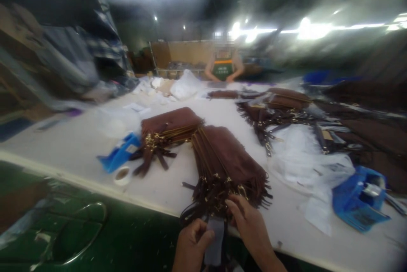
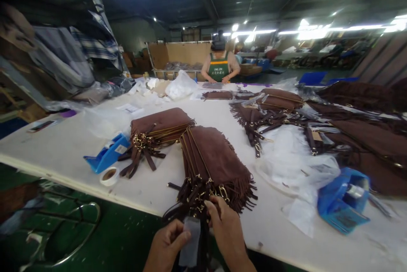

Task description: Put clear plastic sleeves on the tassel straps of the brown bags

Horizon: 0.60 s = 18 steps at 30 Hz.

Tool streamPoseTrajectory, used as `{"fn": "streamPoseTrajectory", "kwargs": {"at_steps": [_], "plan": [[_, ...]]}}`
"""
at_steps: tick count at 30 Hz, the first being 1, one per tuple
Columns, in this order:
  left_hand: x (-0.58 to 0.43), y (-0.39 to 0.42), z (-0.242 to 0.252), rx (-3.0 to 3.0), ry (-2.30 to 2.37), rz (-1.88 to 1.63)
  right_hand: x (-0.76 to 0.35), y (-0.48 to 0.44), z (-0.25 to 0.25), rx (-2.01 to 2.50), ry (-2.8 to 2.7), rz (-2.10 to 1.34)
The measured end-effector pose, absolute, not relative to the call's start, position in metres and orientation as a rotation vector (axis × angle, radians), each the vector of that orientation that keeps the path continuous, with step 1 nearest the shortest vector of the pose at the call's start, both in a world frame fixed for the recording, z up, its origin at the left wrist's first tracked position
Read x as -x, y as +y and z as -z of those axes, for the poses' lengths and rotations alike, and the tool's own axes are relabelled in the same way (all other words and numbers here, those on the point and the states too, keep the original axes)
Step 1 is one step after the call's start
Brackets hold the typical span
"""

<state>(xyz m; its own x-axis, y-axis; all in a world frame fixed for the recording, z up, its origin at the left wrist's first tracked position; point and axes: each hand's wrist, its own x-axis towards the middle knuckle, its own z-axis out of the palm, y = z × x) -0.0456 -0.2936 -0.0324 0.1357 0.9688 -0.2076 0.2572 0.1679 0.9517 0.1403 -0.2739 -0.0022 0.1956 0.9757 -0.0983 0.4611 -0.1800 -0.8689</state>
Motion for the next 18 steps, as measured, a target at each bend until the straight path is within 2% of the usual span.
{"fn": "streamPoseTrajectory", "kwargs": {"at_steps": [5,8,10,15,18], "plan": [[0.047,-0.294,0.022,-2.161,1.617,-0.794,-0.126,-0.261,0.006,1.947,-1.443,-0.624],[0.048,-0.292,0.025,-2.482,1.597,-0.754,-0.123,-0.255,0.006,1.951,-1.38,-0.622],[0.048,-0.29,0.029,-2.55,1.599,-0.72,-0.126,-0.253,0.006,1.876,-1.291,-0.755],[0.048,-0.283,0.03,-2.402,1.627,-0.65,-0.134,-0.254,0.006,1.525,-0.929,-1.335],[0.047,-0.281,0.022,-2.194,1.675,-0.567,-0.137,-0.255,0.004,1.4,-0.894,-1.435]]}}
